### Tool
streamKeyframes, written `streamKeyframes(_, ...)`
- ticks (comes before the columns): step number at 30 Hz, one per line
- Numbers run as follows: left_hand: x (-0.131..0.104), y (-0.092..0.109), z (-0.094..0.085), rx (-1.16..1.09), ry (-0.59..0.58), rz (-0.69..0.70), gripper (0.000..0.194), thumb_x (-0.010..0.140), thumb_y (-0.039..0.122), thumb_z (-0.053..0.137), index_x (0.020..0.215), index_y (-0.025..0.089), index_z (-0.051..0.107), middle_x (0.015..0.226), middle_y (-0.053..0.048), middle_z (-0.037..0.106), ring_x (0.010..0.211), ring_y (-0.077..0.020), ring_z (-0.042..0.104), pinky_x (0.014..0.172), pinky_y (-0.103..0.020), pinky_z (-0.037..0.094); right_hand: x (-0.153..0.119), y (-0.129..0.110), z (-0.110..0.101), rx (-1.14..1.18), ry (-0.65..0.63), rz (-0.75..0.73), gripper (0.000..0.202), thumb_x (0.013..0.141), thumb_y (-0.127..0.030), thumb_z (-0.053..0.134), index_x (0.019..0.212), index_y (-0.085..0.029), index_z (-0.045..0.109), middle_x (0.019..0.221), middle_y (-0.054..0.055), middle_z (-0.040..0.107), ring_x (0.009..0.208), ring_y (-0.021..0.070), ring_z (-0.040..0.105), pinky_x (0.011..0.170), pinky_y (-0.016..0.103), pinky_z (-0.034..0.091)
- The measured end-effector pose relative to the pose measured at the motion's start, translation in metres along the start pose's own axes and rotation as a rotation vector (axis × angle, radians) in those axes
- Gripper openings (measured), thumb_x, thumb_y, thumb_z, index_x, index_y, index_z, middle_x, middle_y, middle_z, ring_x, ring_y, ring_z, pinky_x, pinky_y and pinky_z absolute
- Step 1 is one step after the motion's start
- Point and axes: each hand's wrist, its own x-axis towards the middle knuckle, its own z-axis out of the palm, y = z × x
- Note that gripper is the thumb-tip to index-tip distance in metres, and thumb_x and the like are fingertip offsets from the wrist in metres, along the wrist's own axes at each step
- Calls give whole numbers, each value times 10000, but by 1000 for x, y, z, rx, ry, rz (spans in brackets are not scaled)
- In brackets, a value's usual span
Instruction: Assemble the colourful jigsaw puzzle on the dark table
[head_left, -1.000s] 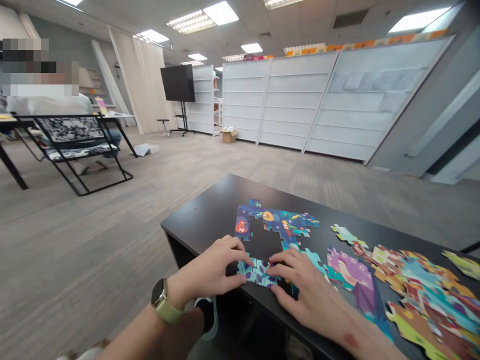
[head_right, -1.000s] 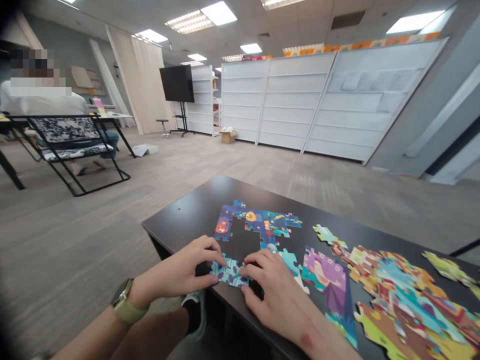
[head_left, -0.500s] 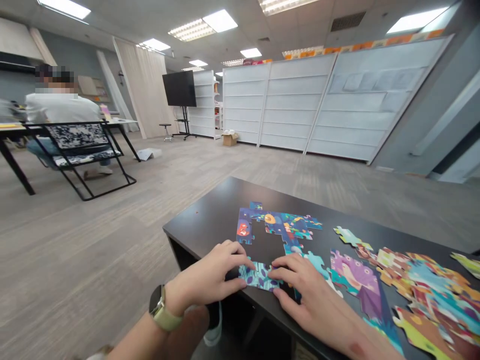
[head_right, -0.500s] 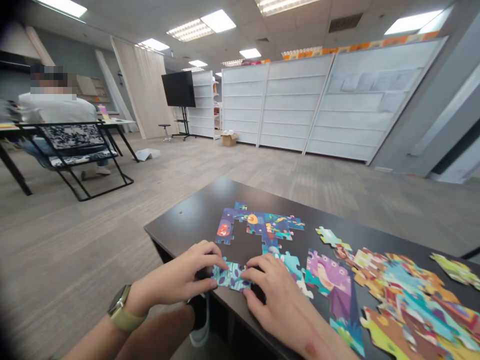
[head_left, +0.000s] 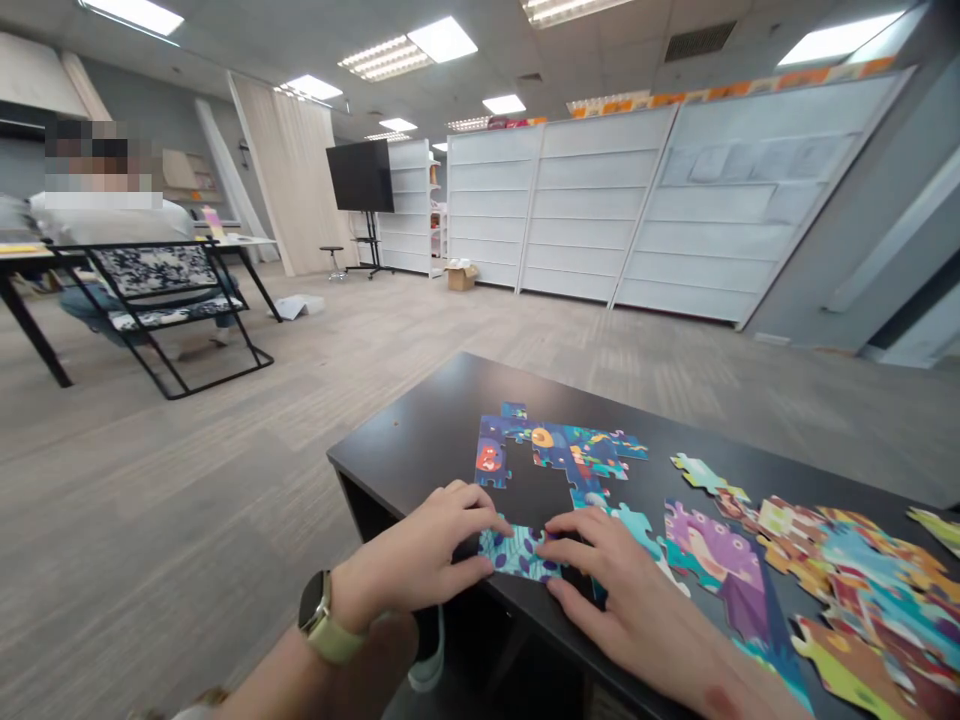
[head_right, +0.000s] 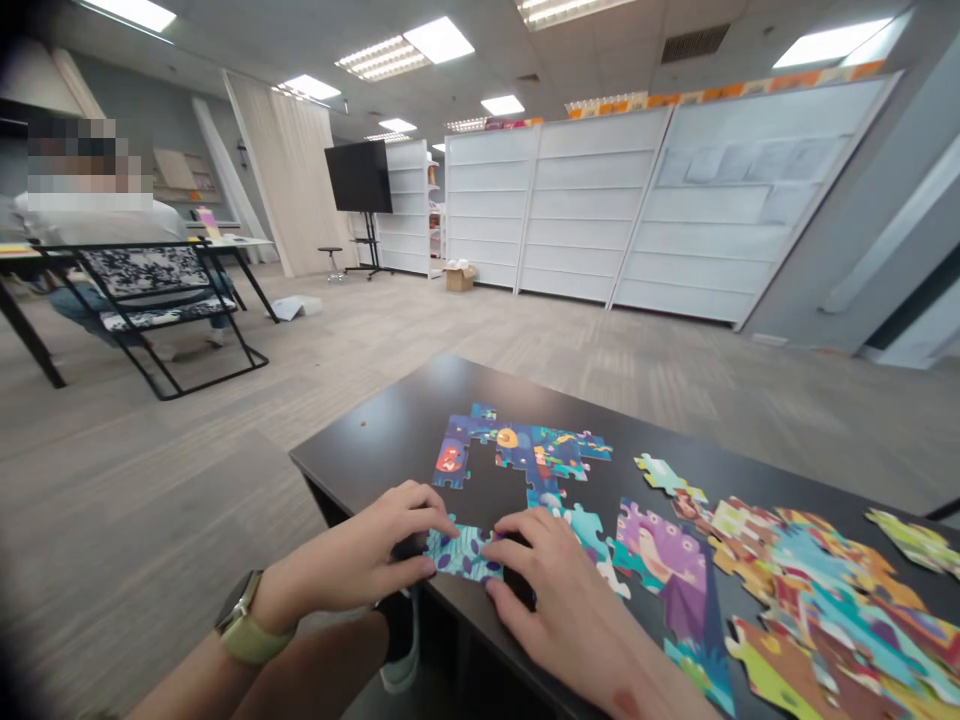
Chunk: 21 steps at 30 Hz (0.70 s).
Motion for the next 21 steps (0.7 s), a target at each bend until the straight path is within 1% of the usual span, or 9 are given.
streamKeyframes(2, -1, 0, -1, -21, 12, 4, 352, 877, 171, 659, 1205, 291, 618, 1160, -26, 592, 1092, -226, 539, 1005, -368, 443, -1, 1, 0, 4, 20, 2, 249, 899, -228, 561, 1126, -242, 664, 1194, 91, 646, 1131, 276, 591, 1040, 525, 460)
streamKeyframes(4, -2, -1, -2, -56, 31, 8, 370, 868, 166, 656, 1215, 281, 601, 1176, -30, 591, 1106, -224, 542, 1010, -363, 447, -3, 3, -1, 14, 57, 21, 308, 867, -211, 551, 1166, -227, 622, 1202, 101, 644, 1153, 283, 584, 1048, 519, 453)
streamKeyframes(6, -3, -2, -3, -83, 50, 6, 404, 852, 142, 650, 1227, 276, 584, 1209, -31, 579, 1136, -220, 538, 1021, -353, 444, -4, 7, -1, 44, 99, 76, 378, 856, -197, 503, 1228, -220, 564, 1226, 110, 633, 1172, 282, 580, 1028, 503, 466)
streamKeyframes(9, -2, 1, -1, -75, 73, 5, 422, 834, 108, 639, 1219, 268, 579, 1234, -33, 569, 1151, -218, 528, 1024, -348, 437, -6, 14, -2, 127, 170, 200, 428, 871, -172, 391, 1284, -235, 487, 1244, 99, 620, 1183, 259, 581, 998, 482, 476)
streamKeyframes(11, 1, 8, 5, -29, 83, 3, 363, 842, 116, 635, 1173, 261, 598, 1215, -33, 578, 1119, -223, 530, 1008, -362, 438, -6, 17, -2, 185, 211, 265, 438, 879, -161, 347, 1292, -249, 462, 1222, 82, 621, 1169, 243, 587, 978, 463, 481)
streamKeyframes(13, 2, 19, 14, 44, 82, -15, 297, 863, 150, 636, 1136, 264, 614, 1193, -31, 586, 1085, -231, 532, 982, -386, 441, -6, 19, -2, 223, 240, 297, 434, 882, -164, 337, 1290, -254, 452, 1195, 72, 624, 1137, 234, 597, 961, 444, 483)
streamKeyframes(17, -1, 42, 31, 172, 52, -67, 290, 897, 259, 653, 1180, 286, 599, 1243, -32, 581, 1133, -273, 510, 970, -444, 437, -4, 21, -3, 262, 270, 296, 440, 870, -153, 342, 1285, -246, 455, 1148, 62, 633, 1074, 222, 611, 956, 420, 469)
streamKeyframes(19, -6, 46, 34, 193, 50, -94, 298, 904, 268, 648, 1196, 289, 592, 1266, -31, 580, 1156, -280, 503, 985, -455, 430, -5, 21, -4, 265, 287, 284, 439, 863, -144, 342, 1274, -235, 466, 1131, 64, 635, 1053, 221, 611, 939, 408, 470)
streamKeyframes(21, -11, 45, 34, 189, 48, -109, 291, 909, 251, 634, 1194, 292, 599, 1260, -28, 589, 1164, -274, 507, 1000, -452, 426, -5, 21, -6, 263, 294, 280, 433, 859, -137, 345, 1261, -226, 479, 1119, 65, 636, 1035, 218, 613, 924, 399, 471)
